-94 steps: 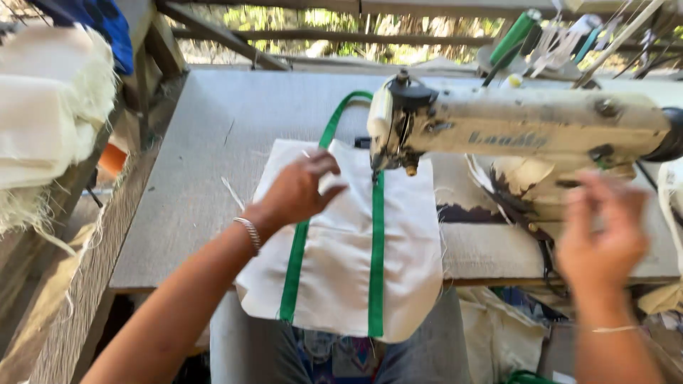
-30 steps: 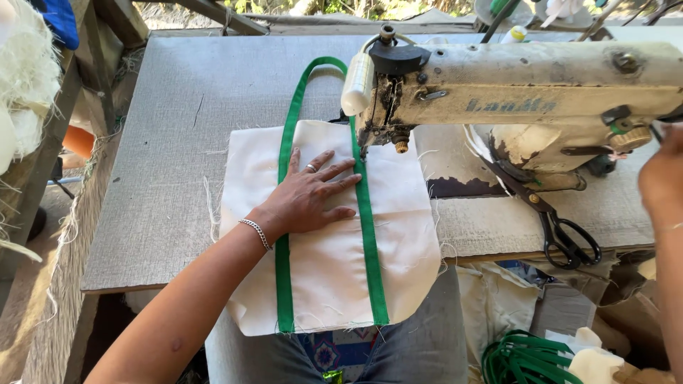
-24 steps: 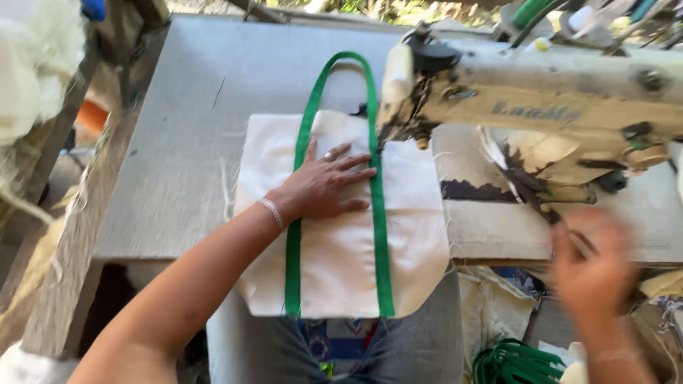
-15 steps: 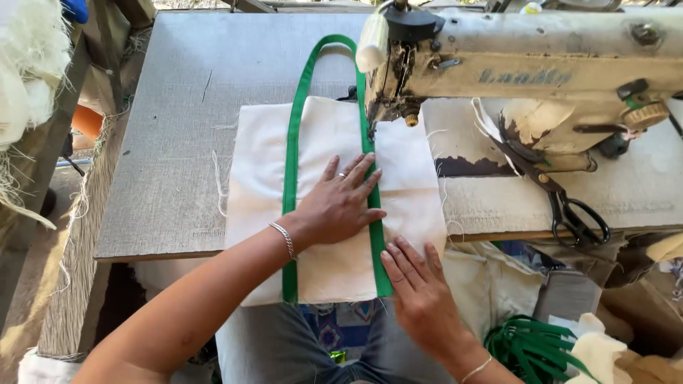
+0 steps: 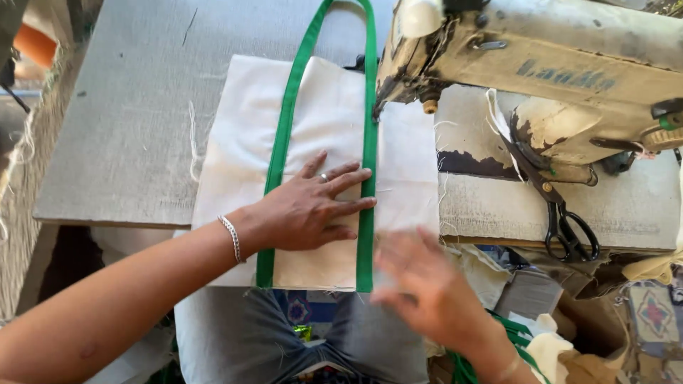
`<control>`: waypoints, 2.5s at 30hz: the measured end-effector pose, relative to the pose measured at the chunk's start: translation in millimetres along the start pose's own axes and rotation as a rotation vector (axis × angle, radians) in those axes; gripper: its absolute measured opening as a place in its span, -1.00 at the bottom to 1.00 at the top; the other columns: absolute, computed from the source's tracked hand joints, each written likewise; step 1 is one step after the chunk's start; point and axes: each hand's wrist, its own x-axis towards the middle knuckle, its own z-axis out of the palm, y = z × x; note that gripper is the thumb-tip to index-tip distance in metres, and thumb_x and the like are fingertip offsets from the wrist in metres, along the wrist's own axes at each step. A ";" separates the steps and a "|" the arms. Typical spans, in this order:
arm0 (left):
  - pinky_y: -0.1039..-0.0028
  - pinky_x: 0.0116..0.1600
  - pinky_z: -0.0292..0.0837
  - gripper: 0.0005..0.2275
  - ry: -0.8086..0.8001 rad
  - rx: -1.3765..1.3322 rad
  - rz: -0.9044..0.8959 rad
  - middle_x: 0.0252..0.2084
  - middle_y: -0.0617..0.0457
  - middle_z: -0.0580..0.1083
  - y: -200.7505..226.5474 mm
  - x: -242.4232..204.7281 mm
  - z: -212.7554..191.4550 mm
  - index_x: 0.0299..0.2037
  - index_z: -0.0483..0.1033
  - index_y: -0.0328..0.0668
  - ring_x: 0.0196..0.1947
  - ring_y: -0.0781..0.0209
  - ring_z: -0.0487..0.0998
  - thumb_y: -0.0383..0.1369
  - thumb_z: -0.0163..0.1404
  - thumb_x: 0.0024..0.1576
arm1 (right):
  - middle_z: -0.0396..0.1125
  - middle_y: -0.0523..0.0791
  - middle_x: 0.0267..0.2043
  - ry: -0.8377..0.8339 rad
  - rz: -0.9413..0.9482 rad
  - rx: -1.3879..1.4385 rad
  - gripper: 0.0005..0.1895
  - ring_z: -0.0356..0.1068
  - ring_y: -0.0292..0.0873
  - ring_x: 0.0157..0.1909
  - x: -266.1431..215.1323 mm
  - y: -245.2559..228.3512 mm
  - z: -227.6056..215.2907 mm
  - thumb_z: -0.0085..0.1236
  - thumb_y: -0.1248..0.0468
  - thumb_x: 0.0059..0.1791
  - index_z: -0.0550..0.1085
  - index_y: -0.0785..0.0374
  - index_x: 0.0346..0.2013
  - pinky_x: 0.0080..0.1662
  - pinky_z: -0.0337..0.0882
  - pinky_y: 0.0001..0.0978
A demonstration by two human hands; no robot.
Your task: Sewing green straps onto a white fabric piece using an industrial sewing machine
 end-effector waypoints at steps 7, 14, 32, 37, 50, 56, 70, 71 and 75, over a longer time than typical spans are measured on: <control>-0.28 0.44 -0.11 -0.52 0.122 -0.010 -0.020 0.43 -0.09 0.22 -3.8 -4.6 8.0 0.24 0.47 0.17 0.49 -0.10 0.16 0.11 -0.08 0.19 | 0.20 0.03 0.45 0.091 0.066 -0.357 -0.48 0.10 0.14 0.49 28.8 58.7 48.3 -0.03 0.11 0.14 0.33 0.26 0.37 0.35 0.13 0.15; -0.25 0.45 -0.31 -0.58 0.082 -0.148 0.091 0.47 -0.19 0.16 -7.8 -6.9 2.2 0.27 0.46 0.17 0.49 -0.20 0.06 0.02 -0.17 0.27 | 0.00 -0.09 0.57 -0.139 0.188 -0.195 -0.44 -0.17 -0.01 0.62 24.7 55.1 27.5 -0.12 0.16 0.15 0.18 0.16 0.47 0.50 -0.23 0.04; -0.31 0.43 -0.43 -0.50 -0.025 -0.018 0.113 0.53 -0.17 0.02 -50.8 23.5 -8.0 0.37 0.32 0.38 0.51 -0.19 -0.02 0.15 -0.21 0.23 | 0.00 -0.04 0.56 -0.163 0.163 -0.184 -0.41 -0.23 0.02 0.62 60.3 108.2 16.2 -0.18 0.05 0.16 0.17 0.22 0.45 0.48 -0.21 0.15; -0.18 0.46 -0.08 -0.59 0.030 0.018 0.091 0.32 -0.22 0.34 -7.2 16.6 -5.4 0.18 0.52 -0.06 0.43 -0.19 0.18 -0.06 -0.04 0.23 | 0.11 0.15 0.46 -0.058 0.117 -0.137 -0.49 0.05 0.11 0.53 37.7 67.0 20.8 -0.09 0.20 0.14 0.25 0.39 0.34 0.50 0.00 0.02; -0.17 0.50 -0.10 -0.65 -0.021 -0.207 0.145 0.39 -0.13 0.26 1.2 -6.8 -16.9 0.22 0.52 0.19 0.51 -0.31 0.11 -0.06 -0.10 0.30 | 0.06 -0.09 0.53 -0.073 -0.016 -0.215 -0.28 -0.17 0.01 0.61 -3.0 59.4 23.7 0.02 -0.15 0.04 0.27 0.15 0.39 0.45 -0.10 0.10; -0.18 0.51 -0.18 -0.66 -0.021 -0.185 0.165 0.40 -0.13 0.24 -22.1 8.3 -24.9 0.23 0.52 0.22 0.51 -0.32 0.08 -0.08 -0.04 0.27 | 0.02 -0.04 0.54 -0.151 -0.025 -0.175 -0.21 -0.23 0.05 0.61 20.3 81.0 14.2 -0.09 -0.25 0.07 0.24 0.23 0.40 0.44 -0.15 0.13; -0.25 0.44 -0.05 -0.63 0.069 -0.083 0.164 0.29 -0.05 0.31 -68.9 25.4 -10.0 0.16 0.54 0.43 0.45 -0.22 0.21 0.11 -0.03 0.19 | 0.23 -0.10 0.41 -0.062 -0.039 -0.334 -0.19 0.12 0.02 0.48 34.7 106.8 36.4 -0.12 -0.43 0.00 0.35 -0.02 0.35 0.35 0.10 0.18; -0.26 0.44 -0.04 -0.62 0.050 -0.090 0.161 0.30 -0.04 0.30 -67.4 24.2 -8.8 0.17 0.54 0.41 0.45 -0.19 0.21 0.11 -0.03 0.18 | 0.23 -0.10 0.40 -0.050 -0.039 -0.345 -0.23 0.14 0.02 0.47 33.3 104.3 33.5 -0.08 -0.38 0.01 0.36 0.01 0.32 0.35 0.11 0.14; -0.29 0.44 -0.05 -0.58 0.028 -0.094 0.161 0.33 -0.01 0.28 -67.4 24.7 -7.5 0.20 0.51 0.40 0.45 -0.17 0.20 0.14 -0.07 0.19 | 0.23 -0.10 0.38 -0.026 -0.030 -0.303 -0.25 0.17 0.01 0.45 36.0 102.5 28.4 0.00 -0.34 0.00 0.39 0.07 0.28 0.36 0.11 0.11</control>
